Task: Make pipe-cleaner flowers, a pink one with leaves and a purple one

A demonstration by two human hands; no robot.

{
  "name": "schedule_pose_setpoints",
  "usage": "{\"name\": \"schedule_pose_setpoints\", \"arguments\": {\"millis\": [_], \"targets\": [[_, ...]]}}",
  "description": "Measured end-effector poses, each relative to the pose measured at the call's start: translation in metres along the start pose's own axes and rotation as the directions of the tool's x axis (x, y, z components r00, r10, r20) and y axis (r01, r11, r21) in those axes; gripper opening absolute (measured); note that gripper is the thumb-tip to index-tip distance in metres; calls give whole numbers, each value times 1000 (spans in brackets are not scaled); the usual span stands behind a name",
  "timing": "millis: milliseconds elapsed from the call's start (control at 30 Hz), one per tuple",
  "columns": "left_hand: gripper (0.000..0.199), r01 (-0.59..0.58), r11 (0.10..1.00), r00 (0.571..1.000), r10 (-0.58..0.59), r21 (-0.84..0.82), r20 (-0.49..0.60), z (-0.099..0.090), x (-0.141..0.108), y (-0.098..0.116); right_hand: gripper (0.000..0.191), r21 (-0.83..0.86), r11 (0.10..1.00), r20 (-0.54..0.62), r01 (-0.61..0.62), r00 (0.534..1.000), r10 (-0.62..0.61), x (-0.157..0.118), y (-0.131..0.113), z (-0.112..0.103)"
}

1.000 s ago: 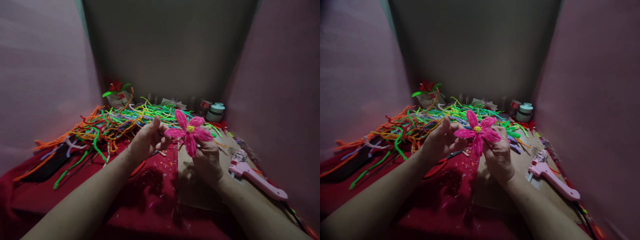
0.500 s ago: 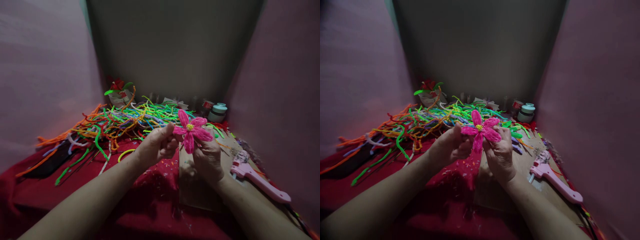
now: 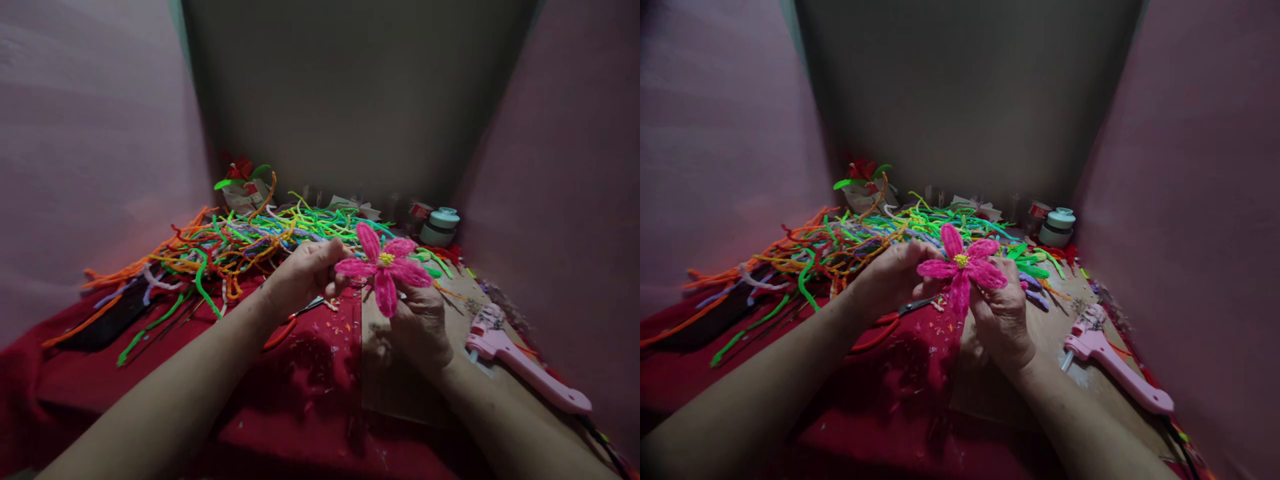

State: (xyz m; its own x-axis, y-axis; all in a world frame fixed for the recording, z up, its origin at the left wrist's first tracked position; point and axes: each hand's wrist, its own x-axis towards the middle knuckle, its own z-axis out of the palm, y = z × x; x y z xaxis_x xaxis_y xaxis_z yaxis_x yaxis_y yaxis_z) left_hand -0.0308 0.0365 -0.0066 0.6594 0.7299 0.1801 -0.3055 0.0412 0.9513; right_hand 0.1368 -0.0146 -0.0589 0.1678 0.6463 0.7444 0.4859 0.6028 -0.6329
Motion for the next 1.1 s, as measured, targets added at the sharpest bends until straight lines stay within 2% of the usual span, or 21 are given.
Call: {"name": "schedule_pose_setpoints", "arguments": {"millis": [133,333,467,600,800,867,933,1033,1100], "targets": [[50,24,1000,998,-24,5,-64,-4,1,10,13,-12,993,26,116,993,-115,0,-4,1],[40,72,994,993,-79,-87,-90,4,0,8,10,-62,965,92,255,964,-249,1,-14,1],[32,134,967,982,-159,-215,-103,8,0,6,9,-78,958,103,276,958,-267,1,-15,1],[32,161,951,974,-197,-265,-115,7,1,5,9,-75,957,101,282,956,-274,1,-13,1],[35,147,942,985,-169,-303,-45,-4,7,-4,12,-54,973,53,225,974,-222,1,-10,2],[32,141,953,989,-150,-267,-16,-7,7,-5,12,-58,983,22,174,985,-173,0,-6,1],[28,172,972,985,-168,-159,42,-6,5,-5,14,-67,992,9,105,994,-105,0,-1,1],[16,208,977,966,-213,45,148,3,-2,-3,16,-68,997,10,22,1000,-22,0,5,0],[11,196,970,960,-220,147,175,11,-6,-4,17,-68,998,13,8,1000,-8,1,6,0]]}}
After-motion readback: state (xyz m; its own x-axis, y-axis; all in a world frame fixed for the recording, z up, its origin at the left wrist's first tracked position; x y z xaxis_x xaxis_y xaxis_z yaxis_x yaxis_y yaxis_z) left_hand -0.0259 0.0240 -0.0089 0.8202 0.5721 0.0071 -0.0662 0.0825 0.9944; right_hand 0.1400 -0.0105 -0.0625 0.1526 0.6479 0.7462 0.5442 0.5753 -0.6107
